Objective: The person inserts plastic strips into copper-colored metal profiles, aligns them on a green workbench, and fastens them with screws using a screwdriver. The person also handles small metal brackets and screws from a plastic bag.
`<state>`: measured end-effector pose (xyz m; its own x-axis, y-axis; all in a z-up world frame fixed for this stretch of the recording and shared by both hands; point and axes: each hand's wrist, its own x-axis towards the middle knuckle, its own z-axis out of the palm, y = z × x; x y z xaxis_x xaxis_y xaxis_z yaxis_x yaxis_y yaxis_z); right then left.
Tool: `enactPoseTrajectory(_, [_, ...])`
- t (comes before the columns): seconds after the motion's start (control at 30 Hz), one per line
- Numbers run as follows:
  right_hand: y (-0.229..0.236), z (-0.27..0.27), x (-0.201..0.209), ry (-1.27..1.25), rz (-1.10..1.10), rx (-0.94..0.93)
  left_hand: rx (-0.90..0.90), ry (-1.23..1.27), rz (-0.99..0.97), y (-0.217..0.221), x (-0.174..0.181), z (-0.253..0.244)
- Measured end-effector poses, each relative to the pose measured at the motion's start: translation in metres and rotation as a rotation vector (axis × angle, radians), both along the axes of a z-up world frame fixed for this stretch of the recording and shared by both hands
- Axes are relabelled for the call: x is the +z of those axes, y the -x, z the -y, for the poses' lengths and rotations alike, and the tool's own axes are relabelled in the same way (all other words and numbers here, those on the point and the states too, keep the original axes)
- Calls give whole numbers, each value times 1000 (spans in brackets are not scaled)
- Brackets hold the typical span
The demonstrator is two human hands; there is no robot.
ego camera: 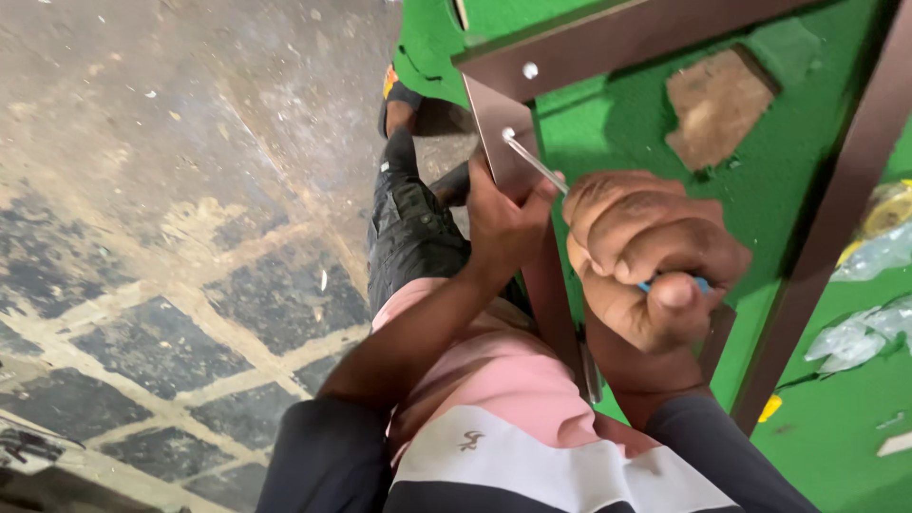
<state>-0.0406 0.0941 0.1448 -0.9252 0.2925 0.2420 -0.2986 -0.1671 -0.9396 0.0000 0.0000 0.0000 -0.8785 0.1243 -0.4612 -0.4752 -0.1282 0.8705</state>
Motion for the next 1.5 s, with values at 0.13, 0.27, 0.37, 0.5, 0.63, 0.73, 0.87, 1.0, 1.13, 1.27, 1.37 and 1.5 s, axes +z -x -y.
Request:
enactPoseTrajectory(0.13, [19,-3,-14,28,-46,0,-29,22,145,7,13,3])
enactPoseTrajectory(0.27, [33,-6,-29,32,-125,-9,-78,144,139,18,20,7])
enactPoseTrajectory(0.37, [48,-15,-19,65,-5,102,-94,53,166,21,20,8])
enactPoseTrajectory(0.5, [82,-14,8,-75,299,470,-121,110,337,13,15,10])
enactPoseTrajectory(0.63, [132,-10,-1,-149,160,649,-126,152,263,10,12,5])
enactPoseTrajectory(0.73, [149,-9,-13,-50,-25,964,-113,180,272,10,14,4])
enactPoseTrajectory(0.87, [119,-2,-6,-159,199,439,-73,99,223,11,16,5])
enactPoseTrajectory(1.0, [98,-24,-27,-27,98,1067,-139,130,243,15,17,9])
enactPoseTrajectory(1.13, [103,-39,-54,154,-130,1804,-182,177,238,13,16,14])
enactPoseTrajectory(1.27, [121,-19,-34,-38,-198,1123,-142,142,234,15,13,7])
enactPoseTrajectory(1.37, [105,31,-23,-61,-107,285,-70,78,187,15,15,7])
enactPoseTrajectory(1.5, [82,15,-25,-129,-9,93,-96,66,247,19,17,10])
